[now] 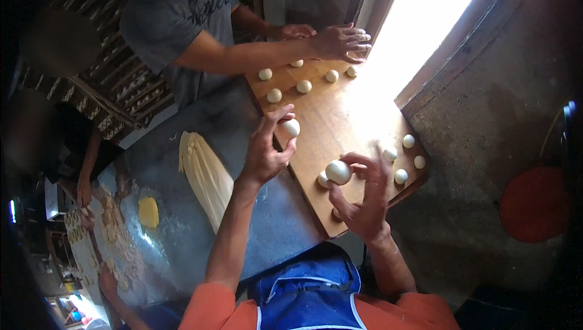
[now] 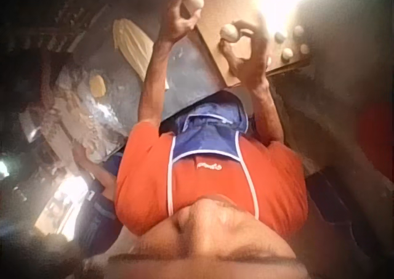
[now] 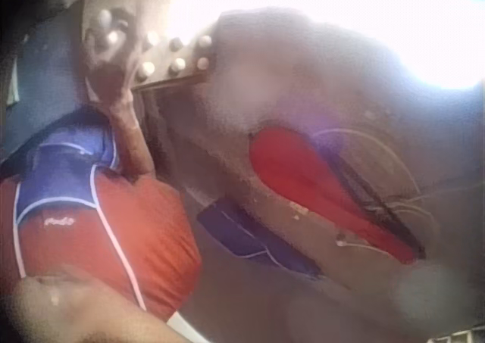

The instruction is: The person rolls small pieces of dough into balls and places them on a wooden board. A coworker assists by handling a large sheet of dough on the table.

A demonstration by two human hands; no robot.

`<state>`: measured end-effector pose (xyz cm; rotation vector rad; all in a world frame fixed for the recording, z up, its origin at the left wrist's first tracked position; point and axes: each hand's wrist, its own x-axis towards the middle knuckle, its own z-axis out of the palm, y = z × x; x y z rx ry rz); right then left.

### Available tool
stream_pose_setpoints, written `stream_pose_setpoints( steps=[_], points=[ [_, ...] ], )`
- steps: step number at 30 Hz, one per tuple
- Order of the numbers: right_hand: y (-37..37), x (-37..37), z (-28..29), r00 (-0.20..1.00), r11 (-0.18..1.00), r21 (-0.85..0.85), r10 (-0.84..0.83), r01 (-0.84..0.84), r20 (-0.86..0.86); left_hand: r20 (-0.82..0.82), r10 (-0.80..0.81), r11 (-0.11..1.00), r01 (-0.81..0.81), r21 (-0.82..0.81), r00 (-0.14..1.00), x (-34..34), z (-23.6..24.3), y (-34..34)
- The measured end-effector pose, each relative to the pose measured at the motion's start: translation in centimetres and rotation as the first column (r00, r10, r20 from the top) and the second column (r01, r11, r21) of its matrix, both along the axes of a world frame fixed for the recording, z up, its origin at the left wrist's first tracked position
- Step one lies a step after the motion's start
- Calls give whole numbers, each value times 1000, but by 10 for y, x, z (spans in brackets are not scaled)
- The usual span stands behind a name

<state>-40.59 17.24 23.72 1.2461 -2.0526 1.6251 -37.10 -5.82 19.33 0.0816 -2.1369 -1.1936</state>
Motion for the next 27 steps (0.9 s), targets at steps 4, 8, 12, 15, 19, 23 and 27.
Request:
stream_pose_setpoints(
  steps=[4, 8, 12, 15, 19, 23, 27],
  points=[
    [-36, -33, -18, 956, 991, -133, -30, -10, -291, 352, -87, 996, 80, 34, 932, -46, -105, -42],
    [-40, -44, -114, 989, 844, 523, -56, 120, -135, 78, 140, 988, -134, -80, 987, -25, -101, -14],
    [-7, -3, -113, 994, 916, 391, 62, -92, 89, 251, 388, 903, -420, 88, 887, 123, -81, 17],
    [20, 31, -122, 983, 905, 398, 91, -149, 159, 498, 598, 704, -709, 48, 628, 262, -109, 39],
    [30, 78, -130, 843, 862, 321, 197, -392, 501, 643, 553, 721, -691, -49, 531, 335, -105, 49],
    [3, 123, -136, 662, 674, 285, 404, -682, 631, 493, 486, 866, -475, -158, 722, 305, -126, 2],
    [-54, 183, -159, -52, 570, -166, 210, -805, 976, 439, 489, 870, -460, -179, 754, 302, -130, 2]
  ],
)
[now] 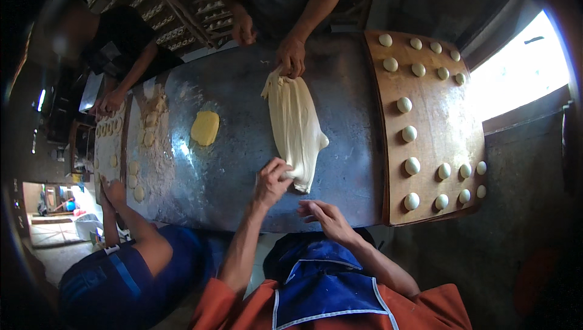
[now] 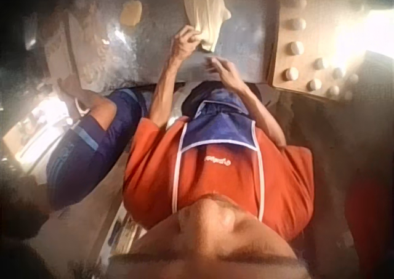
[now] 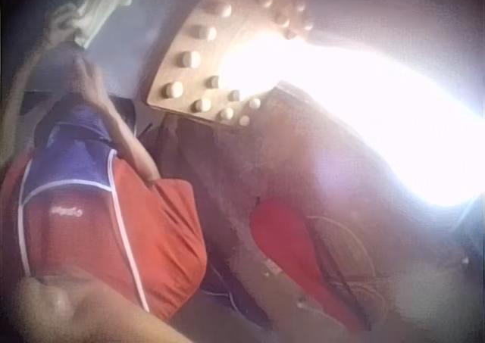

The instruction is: The person rolls small pieces of dough into balls and places them on a wooden board. A coworker assists by handling a large sheet of dough on the table.

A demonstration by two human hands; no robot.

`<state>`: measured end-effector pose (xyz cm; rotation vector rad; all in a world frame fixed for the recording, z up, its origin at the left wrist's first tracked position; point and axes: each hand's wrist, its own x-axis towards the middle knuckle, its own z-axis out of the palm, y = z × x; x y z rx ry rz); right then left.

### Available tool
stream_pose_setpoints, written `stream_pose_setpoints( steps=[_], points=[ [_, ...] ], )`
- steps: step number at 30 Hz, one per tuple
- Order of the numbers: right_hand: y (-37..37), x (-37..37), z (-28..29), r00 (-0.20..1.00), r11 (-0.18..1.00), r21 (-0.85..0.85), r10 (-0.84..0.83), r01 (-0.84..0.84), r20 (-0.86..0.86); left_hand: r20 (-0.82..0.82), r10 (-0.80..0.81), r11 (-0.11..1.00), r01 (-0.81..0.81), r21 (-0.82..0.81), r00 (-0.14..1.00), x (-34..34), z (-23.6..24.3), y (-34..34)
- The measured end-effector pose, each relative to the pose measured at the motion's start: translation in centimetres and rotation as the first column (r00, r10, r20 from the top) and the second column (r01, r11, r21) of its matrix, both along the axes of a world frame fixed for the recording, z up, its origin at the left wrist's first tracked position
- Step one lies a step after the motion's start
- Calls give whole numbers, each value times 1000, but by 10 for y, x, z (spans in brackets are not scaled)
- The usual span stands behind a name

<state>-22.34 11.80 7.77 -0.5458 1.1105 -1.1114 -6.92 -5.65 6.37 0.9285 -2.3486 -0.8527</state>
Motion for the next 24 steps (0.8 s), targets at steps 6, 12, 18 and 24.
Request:
stream_pose_setpoints(
  steps=[6, 12, 18, 24],
  points=[
    [-81, 45, -29, 864, 905, 278, -401, 322, 304, -22, 184, 940, -170, 295, 983, 18, 64, 97],
    [-64, 63, -48, 631, 980, -34, -153, 196, -760, 33, 414, 105, -84, 991, 910, 41, 4, 43],
    [7, 60, 19, 478, 981, 3, 95, -191, -873, -224, 494, -661, 530, 531, 840, -31, -58, 2],
    [-20, 53, 101, 866, 844, -450, 35, -293, -499, -47, 402, -233, 152, 961, 914, -23, -34, 22]
  ],
)
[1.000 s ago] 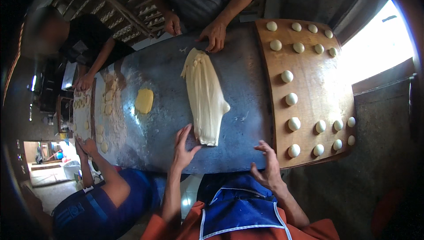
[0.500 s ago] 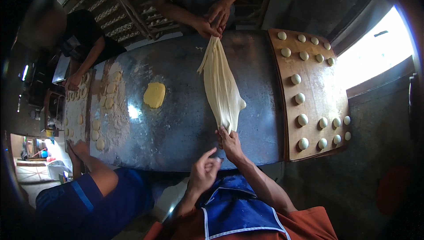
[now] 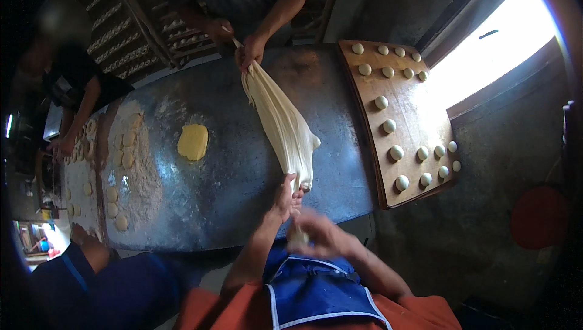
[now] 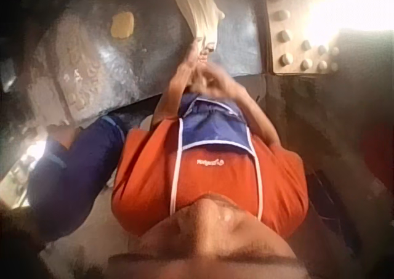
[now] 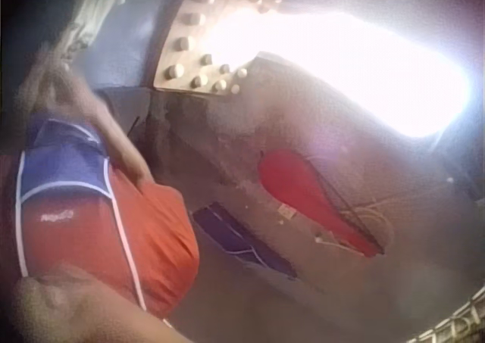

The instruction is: The person rolls small pieces of dough into balls and places them on a wooden board. A coworker assists by handling a large sheet of dough on the table.

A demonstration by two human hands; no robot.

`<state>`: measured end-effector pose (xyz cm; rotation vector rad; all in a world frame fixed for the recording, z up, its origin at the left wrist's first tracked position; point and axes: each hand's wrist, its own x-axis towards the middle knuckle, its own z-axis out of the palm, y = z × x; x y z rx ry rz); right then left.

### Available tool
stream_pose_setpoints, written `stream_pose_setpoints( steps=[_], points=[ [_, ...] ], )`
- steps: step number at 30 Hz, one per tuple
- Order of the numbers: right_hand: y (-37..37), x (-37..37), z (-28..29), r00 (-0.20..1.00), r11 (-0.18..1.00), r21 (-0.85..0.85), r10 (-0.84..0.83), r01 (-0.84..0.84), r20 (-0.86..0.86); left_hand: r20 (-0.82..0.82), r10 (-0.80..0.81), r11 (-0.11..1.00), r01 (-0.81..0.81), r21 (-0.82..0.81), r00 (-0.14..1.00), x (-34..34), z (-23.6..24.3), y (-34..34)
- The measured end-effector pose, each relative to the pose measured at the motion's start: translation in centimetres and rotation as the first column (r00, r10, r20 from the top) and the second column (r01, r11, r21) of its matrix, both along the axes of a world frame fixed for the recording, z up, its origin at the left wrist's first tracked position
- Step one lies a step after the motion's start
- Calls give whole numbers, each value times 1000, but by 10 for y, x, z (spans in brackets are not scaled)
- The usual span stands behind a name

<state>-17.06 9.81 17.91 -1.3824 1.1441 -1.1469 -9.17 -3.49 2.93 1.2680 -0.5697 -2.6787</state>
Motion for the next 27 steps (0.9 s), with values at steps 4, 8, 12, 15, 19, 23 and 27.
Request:
stream_pose_setpoints(
  steps=[4, 8, 12, 15, 19, 23, 27],
  points=[
    [-125, -9, -58, 998, 977, -208, -30, 41, 54, 136, -139, 518, 189, -834, 981, 57, -51, -1],
    [-156, 1, -119, 962, 975, 83, 188, -207, 196, 479, -378, 59, 537, -842, 792, 59, 17, 7],
    [-120, 43, -138, 880, 922, 204, 222, -330, 419, 246, -588, -101, 232, -968, 770, 63, 175, 22],
    [-40, -5, -134, 998, 988, 147, 34, -42, 59, 205, -372, -146, 161, -976, 905, 73, 207, -8],
    [53, -48, -122, 542, 946, -69, -241, 318, -805, 223, -107, -16, 223, -975, 969, 156, 31, 18],
    [44, -90, -124, 303, 900, -42, -190, 433, -934, 614, 247, -524, 636, -566, 750, 158, 6, -34],
    [-39, -51, -161, 309, 749, -261, -526, 609, -792, 452, 542, -126, 601, -789, 708, 64, -9, -42]
  ],
)
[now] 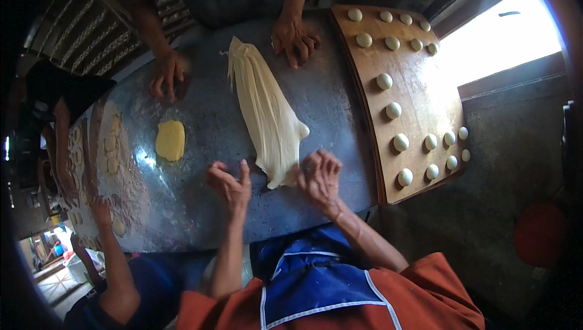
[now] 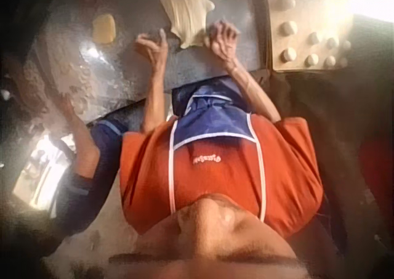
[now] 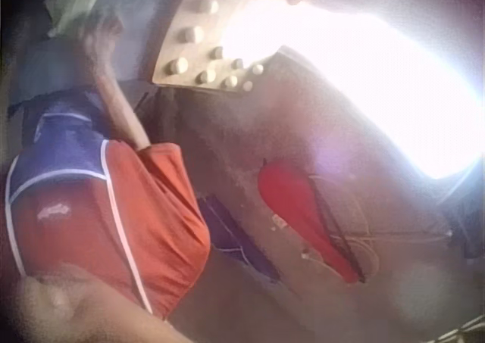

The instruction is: The person rolls small pieces of dough into balls and places them on a wooden board. A coworker assists by handling a large sheet of dough on the table.

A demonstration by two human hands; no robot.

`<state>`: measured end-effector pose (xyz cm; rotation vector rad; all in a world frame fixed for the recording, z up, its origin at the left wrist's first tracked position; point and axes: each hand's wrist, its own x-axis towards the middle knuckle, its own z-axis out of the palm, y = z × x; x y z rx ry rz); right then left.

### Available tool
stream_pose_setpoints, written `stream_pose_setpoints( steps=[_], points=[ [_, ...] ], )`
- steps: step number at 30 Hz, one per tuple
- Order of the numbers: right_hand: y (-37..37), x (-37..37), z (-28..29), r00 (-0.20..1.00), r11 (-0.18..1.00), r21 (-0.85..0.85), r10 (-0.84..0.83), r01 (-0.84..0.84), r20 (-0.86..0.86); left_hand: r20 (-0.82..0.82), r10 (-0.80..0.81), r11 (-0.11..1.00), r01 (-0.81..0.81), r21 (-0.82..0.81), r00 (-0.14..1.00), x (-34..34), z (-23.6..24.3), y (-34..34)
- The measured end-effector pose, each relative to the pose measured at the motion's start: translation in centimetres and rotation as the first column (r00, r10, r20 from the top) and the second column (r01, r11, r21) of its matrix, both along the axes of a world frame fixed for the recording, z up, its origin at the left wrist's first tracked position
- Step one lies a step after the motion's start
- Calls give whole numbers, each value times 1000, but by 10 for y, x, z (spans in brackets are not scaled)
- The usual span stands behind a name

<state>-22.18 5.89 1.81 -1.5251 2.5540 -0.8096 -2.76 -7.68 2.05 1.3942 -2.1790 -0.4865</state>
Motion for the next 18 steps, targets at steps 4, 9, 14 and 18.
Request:
stream_pose_setpoints(
  steps=[4, 9, 14, 18],
  points=[
    [73, -4, -6, 911, 877, 266, 349, -400, 217, -205, -329, 944, 329, -33, 922, 48, -34, 62],
    [12, -67, 14, 987, 978, 131, 154, -160, 53, -208, -25, 996, 43, 82, 978, 24, 1, -15],
    [72, -3, -14, 896, 924, -71, 383, -377, 225, -233, -204, 954, 247, 172, 951, 49, -25, 57],
    [39, -86, 6, 963, 942, 201, 259, -269, 75, -97, -157, 987, 158, 4, 983, 60, -9, -2]
  ],
)
